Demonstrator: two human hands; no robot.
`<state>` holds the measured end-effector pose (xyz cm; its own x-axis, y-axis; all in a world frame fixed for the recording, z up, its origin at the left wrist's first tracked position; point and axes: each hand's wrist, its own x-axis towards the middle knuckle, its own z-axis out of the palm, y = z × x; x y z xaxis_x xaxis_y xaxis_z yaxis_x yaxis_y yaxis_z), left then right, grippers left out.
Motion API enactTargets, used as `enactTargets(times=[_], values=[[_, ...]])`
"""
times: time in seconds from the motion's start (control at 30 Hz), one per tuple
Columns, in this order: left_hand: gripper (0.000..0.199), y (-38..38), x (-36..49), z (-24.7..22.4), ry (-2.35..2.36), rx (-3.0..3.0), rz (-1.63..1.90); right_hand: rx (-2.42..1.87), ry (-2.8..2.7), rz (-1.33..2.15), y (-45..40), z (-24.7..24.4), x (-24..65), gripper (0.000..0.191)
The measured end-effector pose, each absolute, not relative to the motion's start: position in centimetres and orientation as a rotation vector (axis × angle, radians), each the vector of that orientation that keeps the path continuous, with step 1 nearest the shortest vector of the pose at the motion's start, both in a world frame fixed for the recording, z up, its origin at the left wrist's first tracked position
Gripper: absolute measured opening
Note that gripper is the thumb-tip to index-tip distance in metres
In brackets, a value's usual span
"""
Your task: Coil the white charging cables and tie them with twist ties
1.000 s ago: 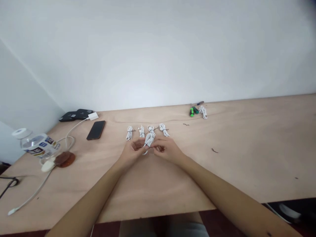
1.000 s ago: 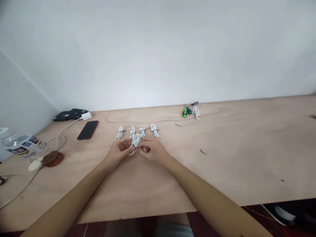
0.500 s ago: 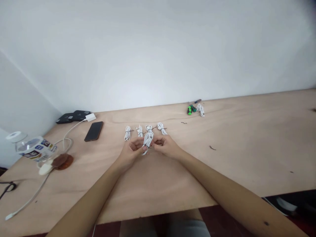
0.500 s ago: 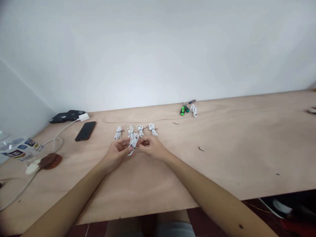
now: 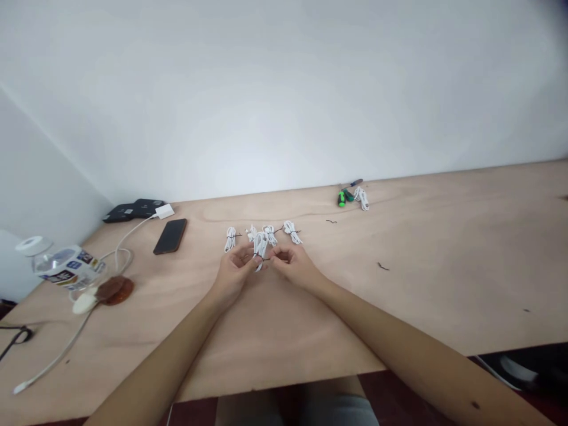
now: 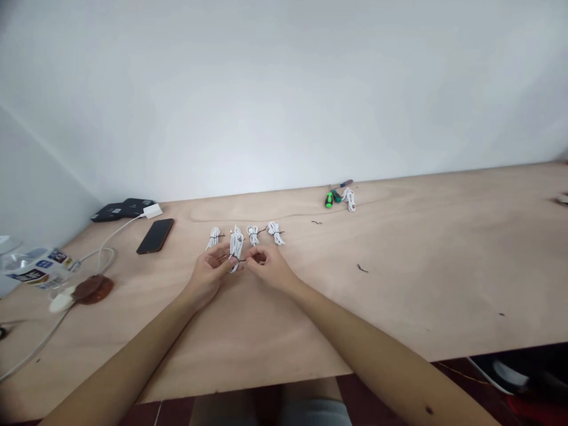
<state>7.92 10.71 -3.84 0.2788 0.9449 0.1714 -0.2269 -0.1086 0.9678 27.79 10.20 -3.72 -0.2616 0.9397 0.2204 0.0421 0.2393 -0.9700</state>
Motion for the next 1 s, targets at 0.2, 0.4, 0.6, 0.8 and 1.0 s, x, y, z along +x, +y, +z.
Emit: enactTargets(times=[0.2,0.4,0.6,0.8,1.0], values=[[0.043,11.1,8.0,-4.2,0.839,1.387,1.254,-1.028,-1.603,0.884,10.1,-4.2,27.5,0.006],[0.044,11.0,7.7,-3.6,0.767,1.378,1.128,-0.950,-1.610,1.019,10.5,-3.9,28.0,0.012],[0.044,10.8,7.7,-3.3,0.780,1.371,1.135,-0.927,-1.678,0.983,10.6,-4.1,28.2,0.013],[0.044,10.8,7.5,-3.1,0.717,1.358,1.061,-0.958,-1.644,1.060,10.8,-4.2,28.1,0.016],[0.046,10.8,7.5,-3.5,0.689,1.289,1.085,-0.943,-1.587,1.291,11.0,-4.5,28.2,0.022]])
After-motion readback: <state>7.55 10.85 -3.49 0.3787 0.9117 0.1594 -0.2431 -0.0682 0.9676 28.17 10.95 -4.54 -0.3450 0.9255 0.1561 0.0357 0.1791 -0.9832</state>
